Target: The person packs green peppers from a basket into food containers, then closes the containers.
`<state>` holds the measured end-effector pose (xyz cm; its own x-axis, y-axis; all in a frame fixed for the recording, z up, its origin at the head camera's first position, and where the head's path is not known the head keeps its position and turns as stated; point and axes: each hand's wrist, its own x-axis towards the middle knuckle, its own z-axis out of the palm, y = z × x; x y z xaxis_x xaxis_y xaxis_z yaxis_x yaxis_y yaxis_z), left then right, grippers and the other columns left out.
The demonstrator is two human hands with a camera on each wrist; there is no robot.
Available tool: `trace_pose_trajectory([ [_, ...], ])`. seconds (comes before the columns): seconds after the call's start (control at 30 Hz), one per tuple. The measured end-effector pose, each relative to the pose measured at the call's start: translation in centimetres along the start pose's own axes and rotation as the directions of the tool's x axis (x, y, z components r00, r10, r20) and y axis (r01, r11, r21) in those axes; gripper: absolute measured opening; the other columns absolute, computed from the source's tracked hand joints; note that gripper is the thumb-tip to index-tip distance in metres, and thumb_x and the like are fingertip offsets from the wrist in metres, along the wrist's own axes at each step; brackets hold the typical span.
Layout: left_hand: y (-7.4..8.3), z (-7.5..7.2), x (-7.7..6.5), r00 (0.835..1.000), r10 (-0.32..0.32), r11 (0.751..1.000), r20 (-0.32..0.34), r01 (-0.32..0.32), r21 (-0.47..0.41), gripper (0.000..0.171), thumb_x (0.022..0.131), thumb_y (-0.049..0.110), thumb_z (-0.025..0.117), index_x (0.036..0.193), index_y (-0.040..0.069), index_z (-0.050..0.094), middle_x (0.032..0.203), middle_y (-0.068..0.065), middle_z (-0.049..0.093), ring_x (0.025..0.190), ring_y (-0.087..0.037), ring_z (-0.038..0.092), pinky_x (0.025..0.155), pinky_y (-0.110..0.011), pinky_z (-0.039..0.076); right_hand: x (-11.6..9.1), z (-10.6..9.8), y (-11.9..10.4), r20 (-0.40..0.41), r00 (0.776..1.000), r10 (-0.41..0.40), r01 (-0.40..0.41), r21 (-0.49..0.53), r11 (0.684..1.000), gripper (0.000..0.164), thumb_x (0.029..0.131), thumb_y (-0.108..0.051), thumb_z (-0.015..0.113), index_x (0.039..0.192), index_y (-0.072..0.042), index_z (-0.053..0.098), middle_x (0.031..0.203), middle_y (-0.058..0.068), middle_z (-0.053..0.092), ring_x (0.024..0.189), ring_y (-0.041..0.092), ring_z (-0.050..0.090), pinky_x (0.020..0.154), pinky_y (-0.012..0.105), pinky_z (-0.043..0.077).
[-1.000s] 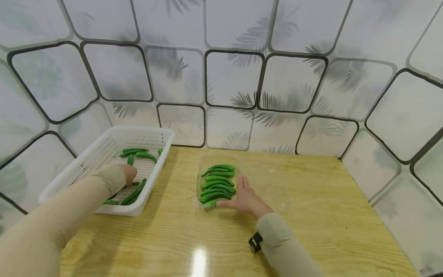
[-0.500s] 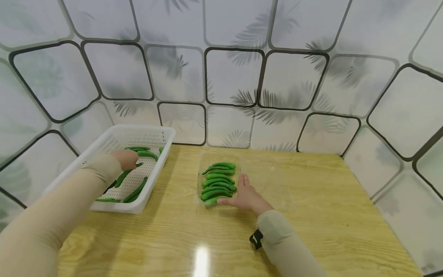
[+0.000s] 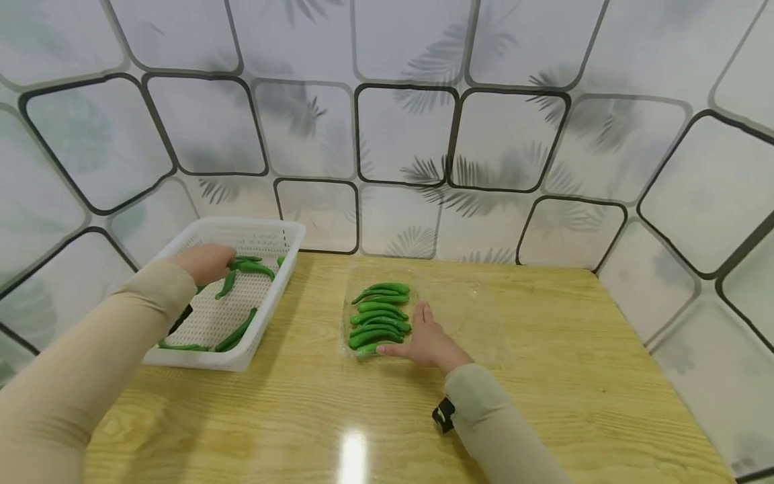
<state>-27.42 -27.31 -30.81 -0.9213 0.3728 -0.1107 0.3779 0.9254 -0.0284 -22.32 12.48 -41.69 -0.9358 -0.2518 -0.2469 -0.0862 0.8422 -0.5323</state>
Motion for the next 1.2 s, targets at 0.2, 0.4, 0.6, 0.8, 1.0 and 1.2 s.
trace_pose_trajectory([
  [0.2, 2.8, -1.6, 0.8, 0.992, -0.055, 0.998, -0.116, 0.052, -0.031, 0.017, 0.091, 0.001, 0.050, 0.105, -0.007, 0.057, 0.093, -0.018, 0.059, 0.084, -0.032, 0.058, 0.071, -0.045, 0.048, 0.1, 0.0, 0.1, -0.002, 1.000, -0.001, 0.001, 0.008, 1.000, 0.126, 0.068, -0.070, 0.064, 0.147, 0.000, -0.005, 0.153, 0.020, -0.008, 0.134, 0.047, 0.016, 0.104, 0.055, 0.026],
  [0.4, 6.7, -2.5, 1.8, 0.981, -0.023, 1.000, -0.192, 0.021, -0.013, 0.020, 0.094, 0.006, 0.051, 0.111, -0.002, 0.057, 0.093, -0.012, 0.055, 0.075, -0.023, 0.055, 0.062, -0.038, 0.047, 0.0, -0.1, 0.1, 0.007, 1.000, 0.006, -0.006, 0.022, 1.000, 0.126, 0.069, -0.070, 0.064, 0.147, -0.001, -0.007, 0.153, 0.019, -0.009, 0.134, 0.047, 0.016, 0.104, 0.054, 0.027],
  [0.6, 10.9, -2.3, 3.2, 0.955, 0.120, 0.993, -0.271, -0.109, 0.053, 0.016, 0.093, 0.009, 0.057, 0.106, 0.000, 0.060, 0.086, -0.010, 0.053, 0.062, -0.016, 0.052, 0.051, -0.030, 0.045, 0.0, -0.2, 0.2, 0.008, 1.000, 0.013, -0.013, 0.035, 0.999, 0.127, 0.068, -0.070, 0.065, 0.147, -0.003, -0.009, 0.153, 0.017, -0.011, 0.135, 0.046, 0.014, 0.105, 0.054, 0.026],
  [0.8, 14.9, -1.7, 5.3, 0.934, 0.213, 0.977, -0.288, -0.201, 0.070, 0.018, 0.093, 0.011, 0.057, 0.109, 0.002, 0.061, 0.092, -0.010, 0.054, 0.067, -0.017, 0.055, 0.057, -0.030, 0.048, 0.1, -0.3, 0.3, 0.003, 1.000, 0.010, -0.011, 0.033, 0.999, 0.128, 0.068, -0.070, 0.065, 0.147, -0.002, -0.008, 0.153, 0.018, -0.010, 0.135, 0.045, 0.013, 0.105, 0.054, 0.025],
  [1.0, 18.3, -0.5, 7.7, 0.912, 0.268, 0.963, -0.311, -0.257, 0.078, 0.016, 0.094, 0.012, 0.057, 0.106, 0.004, 0.064, 0.092, -0.009, 0.055, 0.073, -0.018, 0.058, 0.063, -0.029, 0.050, 0.1, -0.2, 0.2, 0.005, 1.000, 0.003, -0.003, 0.024, 1.000, 0.127, 0.068, -0.069, 0.065, 0.147, 0.000, -0.006, 0.153, 0.019, -0.009, 0.136, 0.043, 0.015, 0.105, 0.052, 0.026],
  [1.2, 20.7, 1.7, 10.2, 0.919, 0.261, 0.965, -0.295, -0.241, 0.103, 0.017, 0.094, 0.012, 0.057, 0.107, 0.006, 0.065, 0.095, -0.008, 0.057, 0.078, -0.018, 0.060, 0.066, -0.028, 0.052, 0.3, 0.0, 0.0, -0.001, 1.000, 0.001, -0.001, 0.016, 1.000, 0.127, 0.068, -0.068, 0.066, 0.147, 0.001, -0.006, 0.153, 0.019, -0.008, 0.135, 0.045, 0.014, 0.105, 0.053, 0.025],
])
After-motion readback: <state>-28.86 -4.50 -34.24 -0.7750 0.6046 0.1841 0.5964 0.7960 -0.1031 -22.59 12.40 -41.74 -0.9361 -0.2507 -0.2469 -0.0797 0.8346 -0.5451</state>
